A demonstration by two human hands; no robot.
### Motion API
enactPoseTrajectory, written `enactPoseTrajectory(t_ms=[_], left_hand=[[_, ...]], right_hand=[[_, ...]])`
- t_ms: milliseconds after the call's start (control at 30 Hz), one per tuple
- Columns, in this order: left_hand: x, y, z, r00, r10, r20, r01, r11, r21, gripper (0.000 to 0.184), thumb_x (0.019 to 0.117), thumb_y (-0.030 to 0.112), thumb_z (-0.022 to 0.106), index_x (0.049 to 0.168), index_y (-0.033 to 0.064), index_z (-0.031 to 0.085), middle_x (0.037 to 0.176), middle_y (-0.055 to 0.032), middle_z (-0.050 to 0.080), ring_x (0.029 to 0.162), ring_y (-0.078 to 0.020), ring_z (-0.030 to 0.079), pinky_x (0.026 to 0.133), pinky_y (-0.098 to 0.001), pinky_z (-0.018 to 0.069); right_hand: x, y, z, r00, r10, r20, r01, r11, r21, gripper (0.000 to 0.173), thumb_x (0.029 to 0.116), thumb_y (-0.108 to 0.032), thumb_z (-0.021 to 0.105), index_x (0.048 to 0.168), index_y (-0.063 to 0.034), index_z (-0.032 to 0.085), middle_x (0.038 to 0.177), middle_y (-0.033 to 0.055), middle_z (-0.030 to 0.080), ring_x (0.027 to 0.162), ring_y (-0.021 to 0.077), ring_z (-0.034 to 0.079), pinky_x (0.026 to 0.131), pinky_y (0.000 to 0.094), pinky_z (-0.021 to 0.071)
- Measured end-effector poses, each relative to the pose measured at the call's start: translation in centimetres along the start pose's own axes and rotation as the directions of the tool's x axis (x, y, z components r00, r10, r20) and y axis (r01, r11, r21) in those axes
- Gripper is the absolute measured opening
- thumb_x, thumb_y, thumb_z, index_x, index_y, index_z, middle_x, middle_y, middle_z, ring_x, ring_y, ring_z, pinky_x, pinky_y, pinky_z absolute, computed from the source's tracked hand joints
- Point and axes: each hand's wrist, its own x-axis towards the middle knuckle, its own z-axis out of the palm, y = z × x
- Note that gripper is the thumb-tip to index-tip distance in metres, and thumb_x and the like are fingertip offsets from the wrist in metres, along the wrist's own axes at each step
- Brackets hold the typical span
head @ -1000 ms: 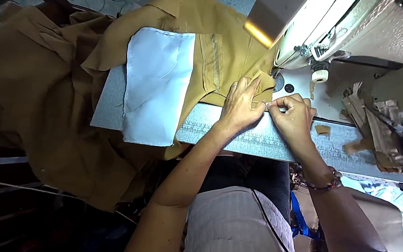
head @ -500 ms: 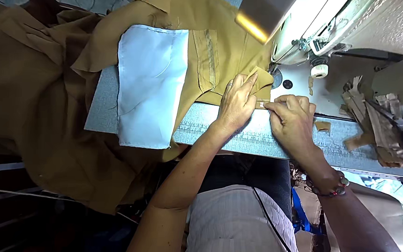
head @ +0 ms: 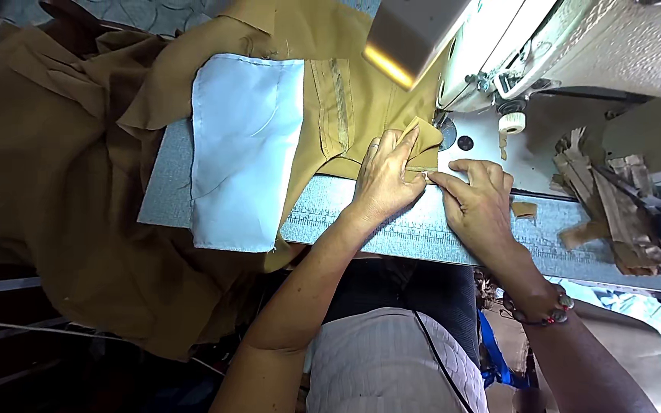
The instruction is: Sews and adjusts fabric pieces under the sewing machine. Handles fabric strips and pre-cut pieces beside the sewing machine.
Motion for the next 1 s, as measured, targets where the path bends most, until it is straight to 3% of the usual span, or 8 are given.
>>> enactPoseTrajectory(t_ms=[233, 533, 667, 700, 767, 833, 933, 1000], left_hand=[[-0.1, 0.1, 0.0, 1.0, -0.007, 0.001, 0.007, 1.0, 0.001, 0.067, 0.0808, 0.02, 0.073, 0.143, 0.0017, 0.058, 0.125, -0.0199, 0.062, 0.113, -0.0347, 0.058, 0.095, -0.0474, 0.0466], [-0.1, -0.1, 0.0, 1.0, 0.016, 0.005, -0.015, 0.999, -0.035, 0.061, 0.0856, 0.021, 0.07, 0.143, 0.0026, 0.059, 0.128, -0.0201, 0.062, 0.114, -0.0348, 0.058, 0.095, -0.048, 0.0474], [-0.5, 0.0, -0.2, 0.973, 0.166, -0.163, -0.187, 0.974, -0.127, 0.037, 0.0942, 0.004, 0.06, 0.129, 0.0037, 0.071, 0.103, -0.0159, 0.069, 0.094, -0.0255, 0.063, 0.087, -0.0372, 0.0502], [-0.6, 0.3, -0.5, 0.961, 0.198, -0.194, -0.228, 0.963, -0.144, 0.036, 0.0945, 0.001, 0.061, 0.13, 0.002, 0.069, 0.105, -0.0154, 0.071, 0.096, -0.0235, 0.066, 0.088, -0.0354, 0.0521], [-1.1, 1.0, -1.1, 0.956, 0.237, -0.171, -0.269, 0.942, -0.199, 0.045, 0.0954, -0.001, 0.063, 0.139, -0.007, 0.055, 0.13, -0.0189, 0.068, 0.115, -0.0227, 0.068, 0.101, -0.0352, 0.0525], [-1.6, 1.6, -1.3, 0.967, 0.231, -0.107, -0.249, 0.946, -0.207, 0.052, 0.0947, -0.001, 0.064, 0.142, -0.0117, 0.047, 0.136, -0.0213, 0.064, 0.118, -0.0227, 0.067, 0.102, -0.0351, 0.0527], [-2.6, 2.3, -0.9, 0.971, 0.237, -0.04, -0.238, 0.971, -0.026, 0.022, 0.0908, 0.001, 0.069, 0.112, -0.0063, 0.07, 0.092, -0.0173, 0.07, 0.087, -0.0282, 0.068, 0.081, -0.0391, 0.0546], [-3.1, 2.3, -0.3, 0.962, 0.274, -0.008, -0.272, 0.96, 0.071, 0.019, 0.0865, -0.003, 0.068, 0.101, 0.0013, 0.079, 0.086, -0.0137, 0.066, 0.083, -0.0294, 0.063, 0.074, -0.04, 0.0506]], right_hand=[[0.3, 0.4, -0.7, 0.999, 0.035, -0.034, -0.032, 0.996, 0.084, 0.031, 0.0997, -0.003, 0.052, 0.121, -0.0067, 0.074, 0.121, 0.0198, 0.067, 0.119, 0.0414, 0.058, 0.093, 0.0567, 0.0432], [0.3, 0.9, -0.5, 0.999, -0.026, 0.031, 0.028, 0.998, -0.059, 0.034, 0.0957, 0.001, 0.054, 0.12, -0.0108, 0.075, 0.126, 0.0209, 0.067, 0.123, 0.0462, 0.057, 0.094, 0.0627, 0.042], [-0.1, 1.3, -0.7, 1.0, -0.021, 0.008, 0.022, 0.995, -0.095, 0.035, 0.0945, 0.002, 0.054, 0.119, -0.0116, 0.075, 0.126, 0.0206, 0.067, 0.127, 0.0482, 0.055, 0.097, 0.0644, 0.0409], [-0.3, 1.4, -0.6, 1.0, -0.018, -0.003, 0.018, 0.996, -0.092, 0.035, 0.0943, 0.002, 0.054, 0.118, -0.0116, 0.075, 0.127, 0.0208, 0.067, 0.127, 0.0484, 0.054, 0.097, 0.0645, 0.0405], [-0.4, 1.5, -0.5, 1.0, -0.007, -0.011, 0.006, 0.997, -0.074, 0.035, 0.0943, 0.002, 0.054, 0.118, -0.0117, 0.076, 0.128, 0.0216, 0.066, 0.129, 0.049, 0.052, 0.099, 0.0651, 0.0398], [-0.5, 1.5, -0.5, 1.0, 0.011, -0.014, -0.012, 0.999, -0.05, 0.035, 0.094, 0.002, 0.054, 0.117, -0.0121, 0.076, 0.13, 0.0224, 0.065, 0.131, 0.0502, 0.05, 0.099, 0.066, 0.0388], [-0.6, 1.6, -0.4, 0.999, 0.019, -0.028, -0.019, 0.999, -0.027, 0.029, 0.0927, 0.003, 0.055, 0.11, -0.0073, 0.076, 0.13, 0.0232, 0.064, 0.133, 0.051, 0.049, 0.102, 0.067, 0.038], [-0.7, 1.6, -0.5, 1.0, 0.022, -0.015, -0.022, 1.0, -0.012, 0.026, 0.0888, 0.004, 0.058, 0.107, -0.0032, 0.076, 0.132, 0.023, 0.063, 0.134, 0.0513, 0.047, 0.103, 0.0679, 0.0367]])
